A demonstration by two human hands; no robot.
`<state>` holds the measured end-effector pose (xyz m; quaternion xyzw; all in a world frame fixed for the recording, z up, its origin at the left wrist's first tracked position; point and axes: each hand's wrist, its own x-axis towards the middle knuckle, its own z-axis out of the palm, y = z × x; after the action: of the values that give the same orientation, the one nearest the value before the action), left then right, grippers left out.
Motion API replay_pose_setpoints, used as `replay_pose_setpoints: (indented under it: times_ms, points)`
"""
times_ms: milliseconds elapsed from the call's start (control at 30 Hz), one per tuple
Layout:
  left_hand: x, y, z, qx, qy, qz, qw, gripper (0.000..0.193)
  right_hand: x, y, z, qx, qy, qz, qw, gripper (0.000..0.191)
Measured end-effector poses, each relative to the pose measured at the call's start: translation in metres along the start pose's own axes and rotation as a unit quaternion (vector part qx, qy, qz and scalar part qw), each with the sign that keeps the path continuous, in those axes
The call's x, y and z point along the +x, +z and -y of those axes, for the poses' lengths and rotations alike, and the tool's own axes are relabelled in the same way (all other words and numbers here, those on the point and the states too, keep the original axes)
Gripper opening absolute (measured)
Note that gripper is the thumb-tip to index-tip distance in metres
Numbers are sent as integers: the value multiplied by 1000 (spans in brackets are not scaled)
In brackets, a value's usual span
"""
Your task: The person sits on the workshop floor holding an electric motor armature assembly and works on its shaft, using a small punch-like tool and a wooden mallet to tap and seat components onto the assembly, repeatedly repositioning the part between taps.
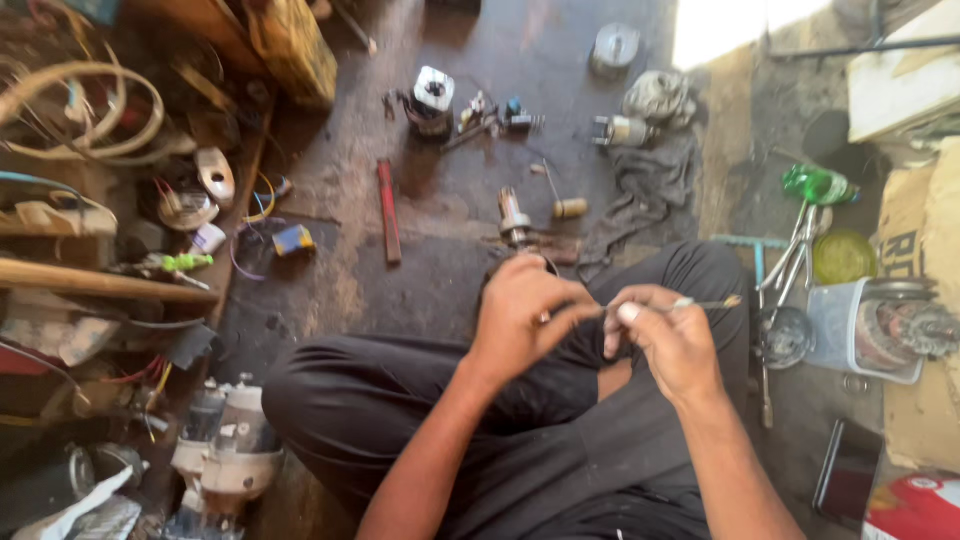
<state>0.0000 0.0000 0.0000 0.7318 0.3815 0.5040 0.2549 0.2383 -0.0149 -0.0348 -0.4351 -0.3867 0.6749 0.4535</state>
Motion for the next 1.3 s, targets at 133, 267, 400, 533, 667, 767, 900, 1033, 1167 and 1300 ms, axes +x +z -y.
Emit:
replay_pose_setpoints:
  times_ms: [133,267,400,533,667,767,900,1033,1167,1300]
  points:
    - [-7,21,80,48,-152,-140,977,12,33,-5,-15,3,-27,-65,997,14]
    - [-14,51,188,-26,-330,-196,923,34,74,9,-57,-225,-68,-85,968,13]
    - [-17,88,238,-110,-447,-168,872,79,89,25,-69,-387,-162,-34,907,9]
    - [-18,98,256,-59,-461,-111,878,83,106,36,-79,-425,-179,-26,887,10]
    - [-14,99,265,-72,-478,-84,871,74,115,37,-89,-452,-204,-19,868,9]
    - [-11,99,270,-62,-483,-81,870,72,121,36,-92,-460,-210,-13,863,8]
    - [-4,98,277,-54,-484,-85,869,70,133,41,-92,-481,-213,-16,850,8]
    - [2,90,283,-62,-481,-84,871,68,140,54,-89,-501,-202,-19,841,11]
    - [2,83,286,-80,-487,-84,865,68,143,63,-83,-533,-187,-5,825,15]
    - [-1,79,291,-56,-485,-78,869,67,145,67,-86,-539,-203,9,818,14]
